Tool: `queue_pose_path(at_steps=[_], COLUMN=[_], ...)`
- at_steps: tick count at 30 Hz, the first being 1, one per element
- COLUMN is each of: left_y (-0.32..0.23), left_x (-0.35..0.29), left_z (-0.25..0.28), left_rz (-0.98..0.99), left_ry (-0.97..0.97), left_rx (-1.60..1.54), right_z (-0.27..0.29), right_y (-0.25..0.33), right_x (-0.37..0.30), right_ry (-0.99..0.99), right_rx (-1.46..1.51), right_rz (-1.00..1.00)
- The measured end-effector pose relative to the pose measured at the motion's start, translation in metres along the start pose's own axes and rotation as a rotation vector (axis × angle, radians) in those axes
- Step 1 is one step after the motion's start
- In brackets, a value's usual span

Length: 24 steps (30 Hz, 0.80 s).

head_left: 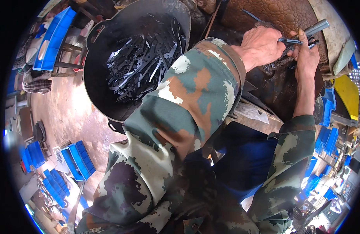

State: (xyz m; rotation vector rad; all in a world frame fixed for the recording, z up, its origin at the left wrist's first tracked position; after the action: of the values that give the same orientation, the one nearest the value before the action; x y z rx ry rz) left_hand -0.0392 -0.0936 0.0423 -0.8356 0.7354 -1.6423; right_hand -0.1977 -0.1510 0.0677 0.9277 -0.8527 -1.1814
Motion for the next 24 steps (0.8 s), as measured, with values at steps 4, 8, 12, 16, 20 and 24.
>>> queue_pose_path(at_steps=[4,8,12,16,20,24], left_y=[0.000,-0.001,-0.001,-0.007,-0.011,-0.023], left_x=[0.001,0.001,0.000,-0.001,-0.002,-0.006], left_z=[0.000,-0.001,0.001,0.004,0.007,0.014], left_rz=[0.004,0.014,0.024,-0.007,-0.016,-0.047], left_ry=[0.006,0.025,0.025,0.011,0.011,-0.015], left_rx=[-0.007,0.007,-0.009,-0.003,-0.008,-0.039], right_z=[0.001,0.001,0.001,0.001,0.001,0.000], right_y=[-0.003,-0.004,-0.006,-0.007,-0.009,-0.004], right_x=[0.002,0.005,0.006,0.006,0.008,0.006], right_ry=[0.013,0.027,0.021,0.022,0.032,0.031], right_rx=[0.048,0.055,0.049,0.046,0.054,0.031], right_rz=[0.009,0.021,0.006,0.008,0.017,0.044])
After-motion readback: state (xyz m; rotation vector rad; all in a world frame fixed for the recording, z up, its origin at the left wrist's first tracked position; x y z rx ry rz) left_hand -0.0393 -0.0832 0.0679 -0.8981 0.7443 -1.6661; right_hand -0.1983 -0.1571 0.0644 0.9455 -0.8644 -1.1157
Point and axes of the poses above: each hand's wrist, its own x-axis towards the middle knuckle, its own z-axis out of the back of the hand, y = z × x, the point moved 10 cm from there along x, towards the middle knuckle, and after that the axes turned 14 degrees about y, right-handed, at the moved point
